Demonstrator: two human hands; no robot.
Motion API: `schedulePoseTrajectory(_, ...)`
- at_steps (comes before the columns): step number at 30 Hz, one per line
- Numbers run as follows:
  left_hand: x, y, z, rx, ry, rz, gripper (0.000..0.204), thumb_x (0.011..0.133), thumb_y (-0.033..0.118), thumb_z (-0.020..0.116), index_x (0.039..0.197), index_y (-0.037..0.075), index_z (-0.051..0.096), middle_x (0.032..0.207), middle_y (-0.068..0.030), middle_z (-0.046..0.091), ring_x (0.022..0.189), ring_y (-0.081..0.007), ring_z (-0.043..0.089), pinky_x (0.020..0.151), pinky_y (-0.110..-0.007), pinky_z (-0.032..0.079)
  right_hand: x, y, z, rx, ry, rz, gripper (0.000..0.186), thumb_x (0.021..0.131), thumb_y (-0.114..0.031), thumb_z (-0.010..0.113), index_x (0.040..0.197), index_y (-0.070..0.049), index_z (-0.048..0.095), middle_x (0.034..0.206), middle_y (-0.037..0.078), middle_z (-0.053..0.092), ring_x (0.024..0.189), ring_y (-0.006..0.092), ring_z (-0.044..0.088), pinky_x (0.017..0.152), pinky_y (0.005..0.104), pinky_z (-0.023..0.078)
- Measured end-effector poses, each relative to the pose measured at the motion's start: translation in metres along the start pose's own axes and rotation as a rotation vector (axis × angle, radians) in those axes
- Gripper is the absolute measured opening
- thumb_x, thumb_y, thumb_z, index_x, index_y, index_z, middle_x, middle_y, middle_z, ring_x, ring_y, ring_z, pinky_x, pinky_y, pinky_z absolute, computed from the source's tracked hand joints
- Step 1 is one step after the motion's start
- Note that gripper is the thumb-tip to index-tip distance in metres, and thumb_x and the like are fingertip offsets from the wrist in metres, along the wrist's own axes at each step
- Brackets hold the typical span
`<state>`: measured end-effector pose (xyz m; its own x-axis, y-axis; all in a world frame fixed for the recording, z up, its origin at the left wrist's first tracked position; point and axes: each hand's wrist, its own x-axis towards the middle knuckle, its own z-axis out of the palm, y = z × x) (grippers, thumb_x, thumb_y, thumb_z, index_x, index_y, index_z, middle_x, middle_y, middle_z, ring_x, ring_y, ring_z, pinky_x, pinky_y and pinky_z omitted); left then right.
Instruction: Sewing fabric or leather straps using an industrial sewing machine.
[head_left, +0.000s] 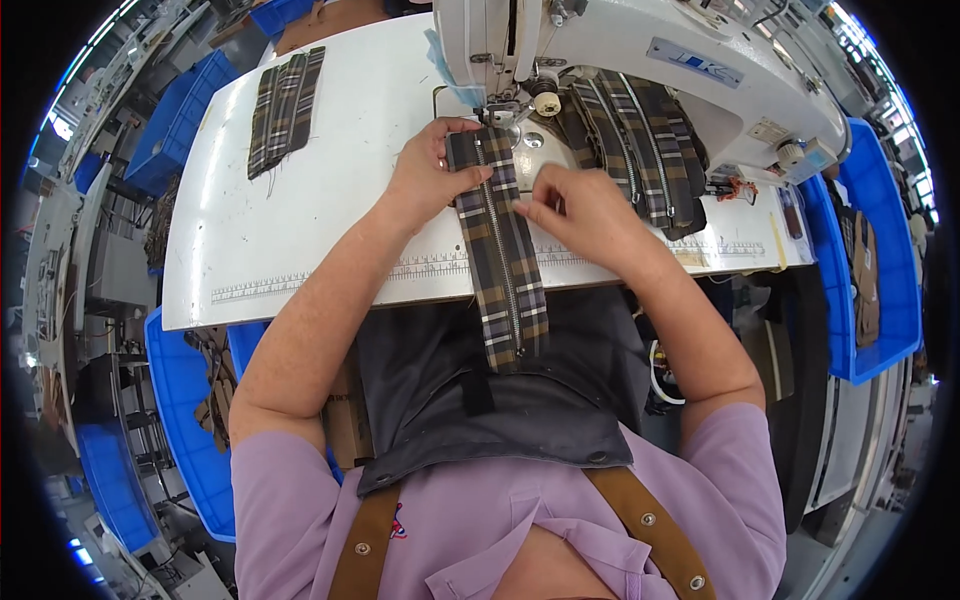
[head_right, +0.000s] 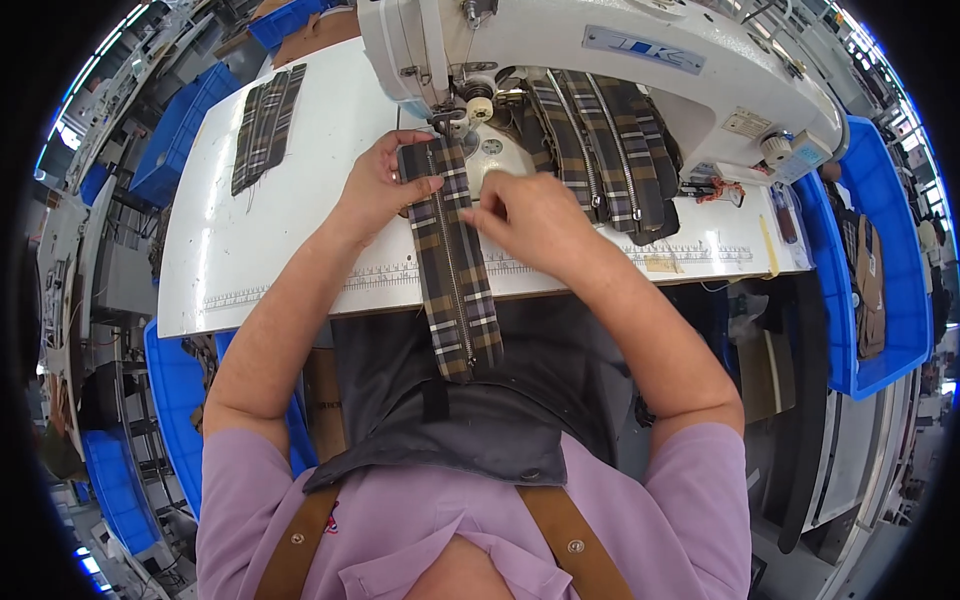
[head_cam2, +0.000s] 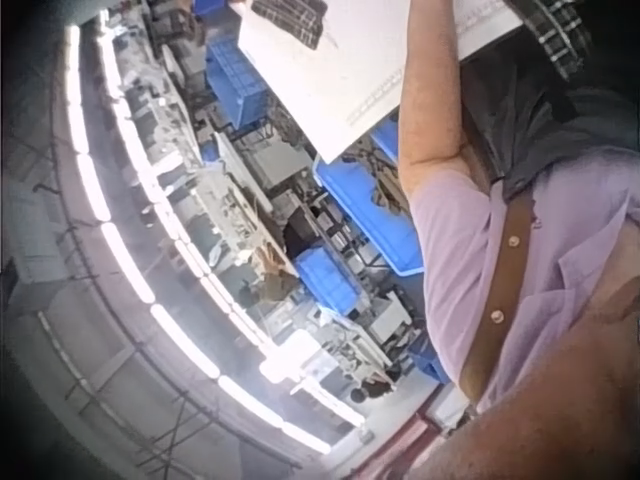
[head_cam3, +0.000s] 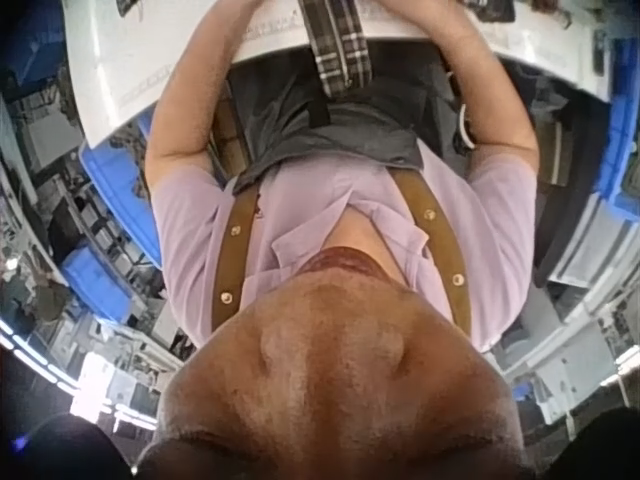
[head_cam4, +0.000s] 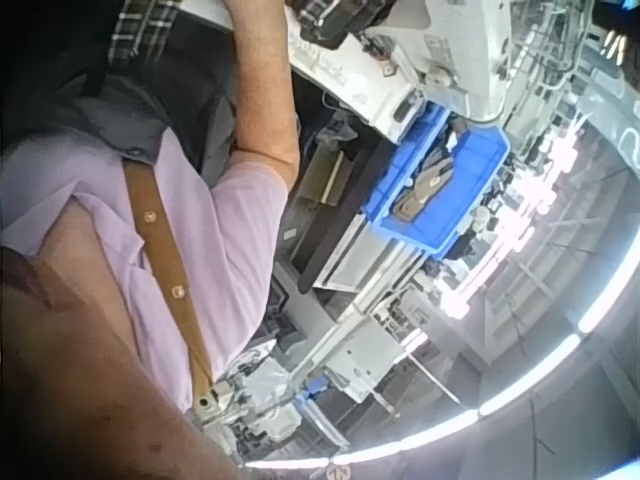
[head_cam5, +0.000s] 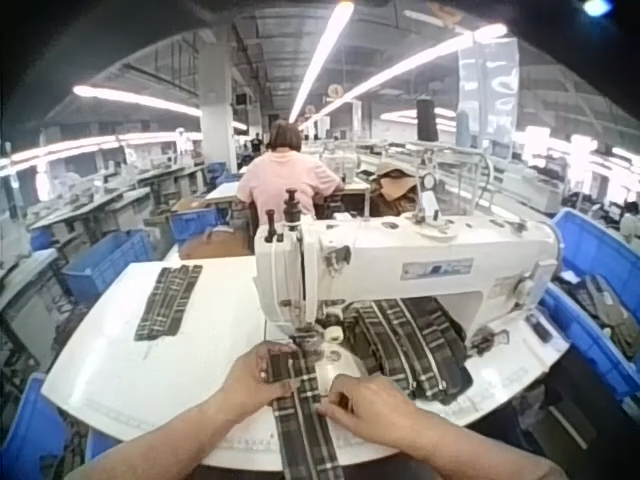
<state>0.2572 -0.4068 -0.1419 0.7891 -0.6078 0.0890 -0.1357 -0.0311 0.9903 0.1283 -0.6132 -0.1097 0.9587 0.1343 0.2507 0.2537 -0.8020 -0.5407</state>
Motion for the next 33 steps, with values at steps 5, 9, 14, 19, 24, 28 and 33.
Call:
schedulePoseTrajectory(5,0.001,0.015,-0.005,0.430,0.019,0.004,0.056,0.082,0.003,0.085,0.133,0.001,0.061,0.115,-0.0072,0.072,0.103,-0.0146,0.069,0.090,-0.030,0.057,0.032,0.020,0.013,-0.185,0.070,-0.251,0.042,0.086,-0.033,0.082,0.117,-0.007,0.075,0.122,0.007,0.073,0.118,0.0296,0.066,0.094,0.0417,0.057)
schedulePoseTrajectory(9,-0.001,0.007,-0.010,0.972,0.133,0.438,0.041,0.085,0.012,0.081,0.124,0.001,0.071,0.120,-0.0094,0.074,0.114,-0.0259,0.069,0.107,-0.039,0.049,0.038,0.026,0.016,-0.304,0.050,-0.332,0.046,0.086,-0.040,0.080,0.118,-0.006,0.076,0.122,0.005,0.075,0.115,0.0276,0.067,0.093,0.0395,0.057)
schedulePoseTrajectory(14,-0.014,0.004,-0.007,0.996,-0.028,0.441,0.037,0.094,0.020,0.071,0.125,0.000,0.073,0.131,-0.0145,0.071,0.127,-0.0316,0.063,0.115,-0.044,0.042,0.038,0.023,0.016,-0.299,0.070,-0.294,0.042,0.084,-0.035,0.082,0.116,-0.006,0.078,0.122,0.004,0.076,0.109,0.0254,0.068,0.092,0.0378,0.057)
schedulePoseTrajectory(19,-0.012,0.003,-0.005,1.022,-0.030,0.422,0.041,0.097,0.022,0.067,0.130,-0.002,0.070,0.135,-0.0166,0.069,0.130,-0.0331,0.062,0.114,-0.044,0.046,0.046,0.032,0.023,-0.299,0.148,-0.340,0.041,0.087,-0.039,0.078,0.112,-0.006,0.079,0.116,0.004,0.078,0.106,0.0252,0.068,0.087,0.0393,0.058)
schedulePoseTrajectory(24,-0.006,0.004,-0.007,1.039,-0.051,0.422,0.042,0.097,0.023,0.066,0.131,-0.002,0.069,0.139,-0.0160,0.066,0.128,-0.0342,0.062,0.109,-0.042,0.051,0.047,0.031,0.024,-0.308,0.173,-0.337,0.041,0.087,-0.037,0.077,0.113,-0.005,0.079,0.112,0.004,0.078,0.104,0.0250,0.068,0.086,0.0393,0.058)
schedulePoseTrajectory(28,-0.005,0.002,-0.005,1.040,-0.024,0.428,0.042,0.097,0.023,0.067,0.130,-0.002,0.069,0.139,-0.0151,0.066,0.128,-0.0339,0.062,0.109,-0.042,0.051,0.048,0.033,0.025,-0.308,0.182,-0.339,0.042,0.088,-0.036,0.076,0.114,-0.005,0.078,0.113,0.005,0.077,0.103,0.0252,0.067,0.085,0.0393,0.058)
schedulePoseTrajectory(33,-0.003,0.001,-0.005,1.024,-0.014,0.411,0.041,0.096,0.023,0.067,0.130,0.000,0.070,0.139,-0.0140,0.066,0.131,-0.0332,0.061,0.112,-0.042,0.049,0.048,0.034,0.027,-0.307,0.208,-0.369,0.043,0.087,-0.036,0.076,0.115,-0.004,0.078,0.114,0.005,0.076,0.103,0.0253,0.067,0.083,0.0395,0.058)
